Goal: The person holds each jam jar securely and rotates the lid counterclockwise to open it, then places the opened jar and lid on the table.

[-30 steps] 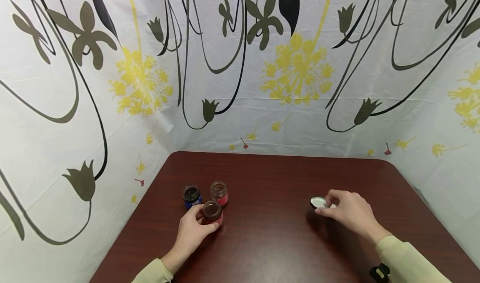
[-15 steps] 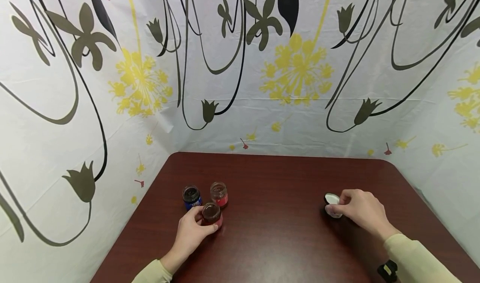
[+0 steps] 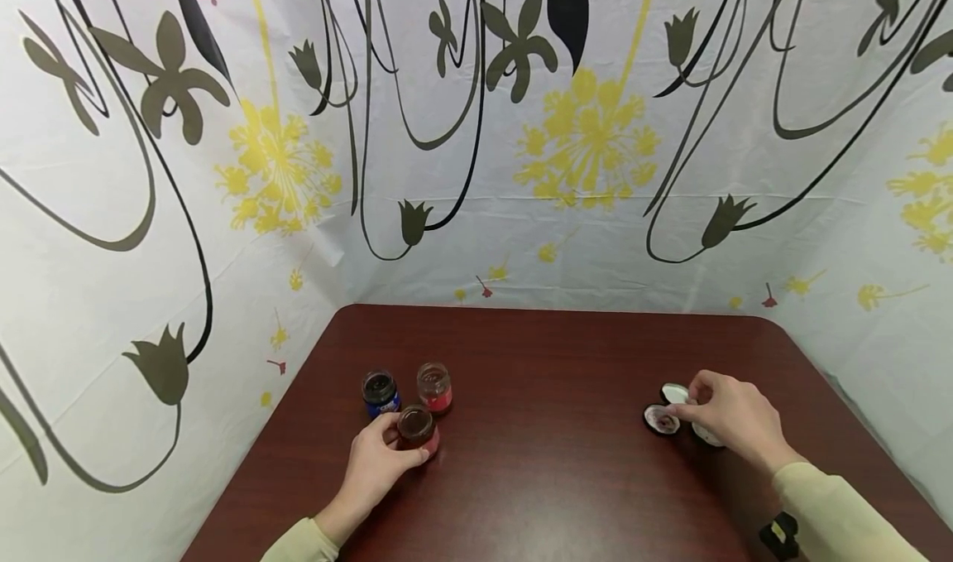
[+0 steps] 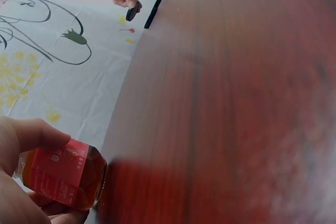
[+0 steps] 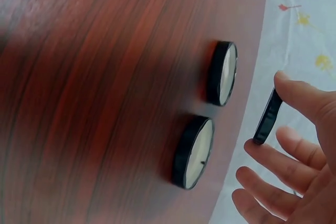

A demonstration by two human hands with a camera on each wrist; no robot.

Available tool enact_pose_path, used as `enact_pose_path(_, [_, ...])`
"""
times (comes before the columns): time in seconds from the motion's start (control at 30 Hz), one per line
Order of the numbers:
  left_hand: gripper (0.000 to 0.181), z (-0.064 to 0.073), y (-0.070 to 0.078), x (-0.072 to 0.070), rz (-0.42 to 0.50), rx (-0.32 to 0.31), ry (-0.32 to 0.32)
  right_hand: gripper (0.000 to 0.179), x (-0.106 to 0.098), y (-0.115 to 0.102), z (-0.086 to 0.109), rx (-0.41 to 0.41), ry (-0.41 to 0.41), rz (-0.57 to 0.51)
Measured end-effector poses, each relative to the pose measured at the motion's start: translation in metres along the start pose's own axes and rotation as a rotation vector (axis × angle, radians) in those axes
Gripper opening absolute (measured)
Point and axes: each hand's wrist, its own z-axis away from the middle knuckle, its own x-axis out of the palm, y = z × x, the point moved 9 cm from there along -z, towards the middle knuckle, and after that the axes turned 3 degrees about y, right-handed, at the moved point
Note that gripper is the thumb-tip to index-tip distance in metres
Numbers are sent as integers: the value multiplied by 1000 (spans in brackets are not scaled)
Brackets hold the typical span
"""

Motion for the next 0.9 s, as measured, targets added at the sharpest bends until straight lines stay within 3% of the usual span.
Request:
enact_pose_path(0.27, [54, -1, -1, -2, 16, 3, -10, 72, 4, 11, -4, 1, -59, -9])
enact_pose_path(0.9, [52, -1, -6, -1, 16, -28, -17, 82, 19, 35, -18, 35, -133, -9])
